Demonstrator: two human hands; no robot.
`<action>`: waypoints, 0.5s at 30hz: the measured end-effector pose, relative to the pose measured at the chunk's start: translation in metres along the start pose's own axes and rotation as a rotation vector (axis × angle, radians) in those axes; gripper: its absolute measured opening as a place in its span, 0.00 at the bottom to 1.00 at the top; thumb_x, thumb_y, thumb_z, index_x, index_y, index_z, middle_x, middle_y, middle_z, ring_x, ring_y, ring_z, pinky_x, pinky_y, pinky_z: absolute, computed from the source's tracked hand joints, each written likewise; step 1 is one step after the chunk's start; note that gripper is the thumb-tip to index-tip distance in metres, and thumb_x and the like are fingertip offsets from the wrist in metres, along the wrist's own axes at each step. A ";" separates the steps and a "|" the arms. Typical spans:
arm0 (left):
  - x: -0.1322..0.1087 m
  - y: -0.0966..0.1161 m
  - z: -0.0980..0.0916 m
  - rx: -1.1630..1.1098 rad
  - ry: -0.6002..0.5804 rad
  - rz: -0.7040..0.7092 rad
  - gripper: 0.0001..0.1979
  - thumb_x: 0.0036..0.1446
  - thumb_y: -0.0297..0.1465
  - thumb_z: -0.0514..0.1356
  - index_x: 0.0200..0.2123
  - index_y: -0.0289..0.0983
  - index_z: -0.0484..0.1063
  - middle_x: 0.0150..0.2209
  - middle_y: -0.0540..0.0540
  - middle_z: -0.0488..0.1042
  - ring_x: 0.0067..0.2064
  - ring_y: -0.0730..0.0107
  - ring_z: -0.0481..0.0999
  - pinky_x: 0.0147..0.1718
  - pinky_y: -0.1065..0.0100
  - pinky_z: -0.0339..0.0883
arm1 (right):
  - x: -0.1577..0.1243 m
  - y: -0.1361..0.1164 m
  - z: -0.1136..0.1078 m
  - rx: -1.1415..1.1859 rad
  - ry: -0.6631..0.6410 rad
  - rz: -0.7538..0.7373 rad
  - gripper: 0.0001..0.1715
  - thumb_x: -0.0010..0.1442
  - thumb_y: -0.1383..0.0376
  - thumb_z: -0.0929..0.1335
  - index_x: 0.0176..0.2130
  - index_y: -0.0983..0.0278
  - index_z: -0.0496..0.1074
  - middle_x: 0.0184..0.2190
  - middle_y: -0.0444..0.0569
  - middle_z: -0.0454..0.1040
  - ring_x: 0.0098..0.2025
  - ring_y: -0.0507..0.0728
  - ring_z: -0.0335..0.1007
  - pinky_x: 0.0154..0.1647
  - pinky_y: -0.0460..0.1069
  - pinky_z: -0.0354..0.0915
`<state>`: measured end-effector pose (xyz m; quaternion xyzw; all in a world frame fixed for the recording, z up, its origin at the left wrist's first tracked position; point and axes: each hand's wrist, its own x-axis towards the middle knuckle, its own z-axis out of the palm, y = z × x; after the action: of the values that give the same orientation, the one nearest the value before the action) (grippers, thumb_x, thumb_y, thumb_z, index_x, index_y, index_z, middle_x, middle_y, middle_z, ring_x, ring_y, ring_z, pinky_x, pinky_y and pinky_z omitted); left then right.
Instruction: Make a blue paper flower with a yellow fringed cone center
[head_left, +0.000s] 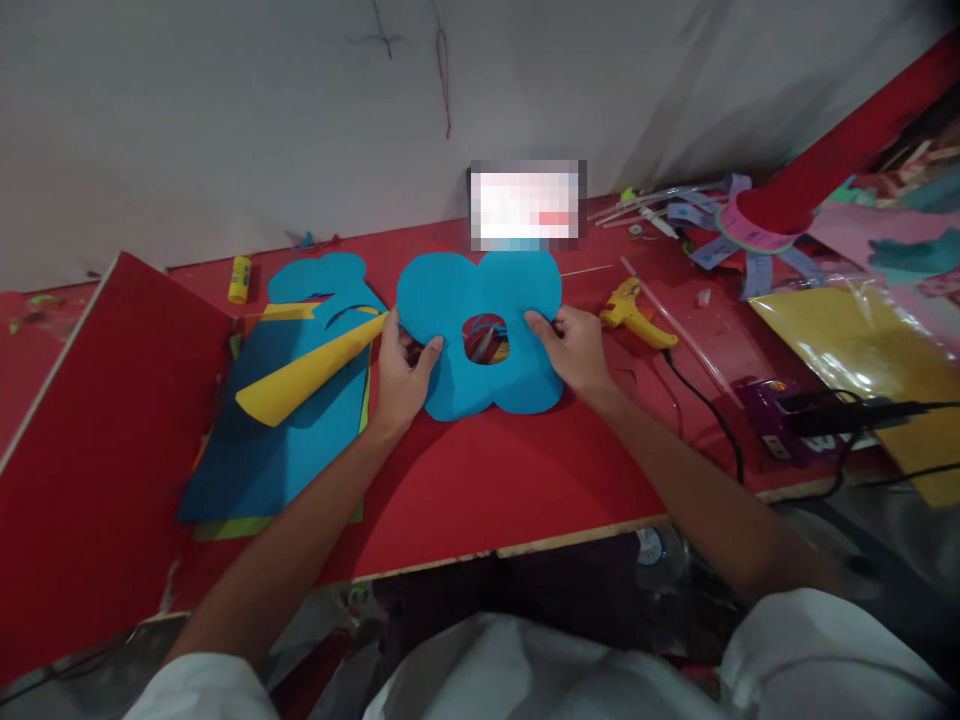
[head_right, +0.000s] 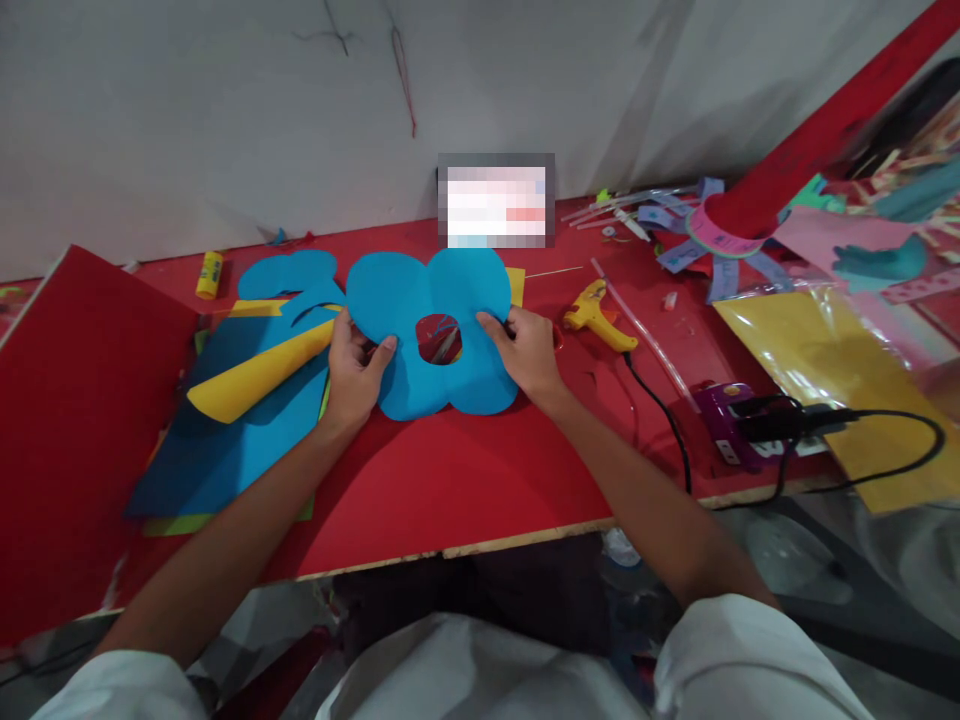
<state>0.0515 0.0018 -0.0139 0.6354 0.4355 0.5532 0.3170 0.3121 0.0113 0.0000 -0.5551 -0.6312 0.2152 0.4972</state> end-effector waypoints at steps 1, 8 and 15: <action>-0.001 -0.001 0.001 0.002 -0.005 0.000 0.37 0.69 0.54 0.64 0.72 0.43 0.60 0.60 0.34 0.78 0.57 0.55 0.82 0.54 0.58 0.78 | 0.000 0.001 0.000 -0.013 0.004 0.001 0.39 0.66 0.35 0.68 0.23 0.58 0.54 0.19 0.39 0.52 0.24 0.50 0.49 0.27 0.52 0.46; 0.010 -0.002 -0.021 0.257 0.077 0.027 0.29 0.73 0.52 0.59 0.69 0.44 0.66 0.41 0.44 0.78 0.40 0.61 0.79 0.45 0.59 0.76 | 0.002 0.004 0.000 -0.042 0.030 0.004 0.40 0.64 0.33 0.68 0.22 0.58 0.53 0.18 0.39 0.52 0.23 0.50 0.47 0.27 0.51 0.47; 0.037 0.008 -0.075 1.132 -0.099 0.134 0.23 0.69 0.35 0.60 0.65 0.39 0.73 0.60 0.28 0.79 0.63 0.31 0.74 0.64 0.32 0.61 | 0.004 -0.002 0.000 -0.015 -0.004 0.028 0.43 0.61 0.28 0.67 0.22 0.57 0.53 0.17 0.40 0.52 0.23 0.52 0.47 0.27 0.51 0.47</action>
<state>-0.0197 0.0257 0.0227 0.7575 0.6075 0.2221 -0.0883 0.3115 0.0148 0.0031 -0.5671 -0.6258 0.2187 0.4888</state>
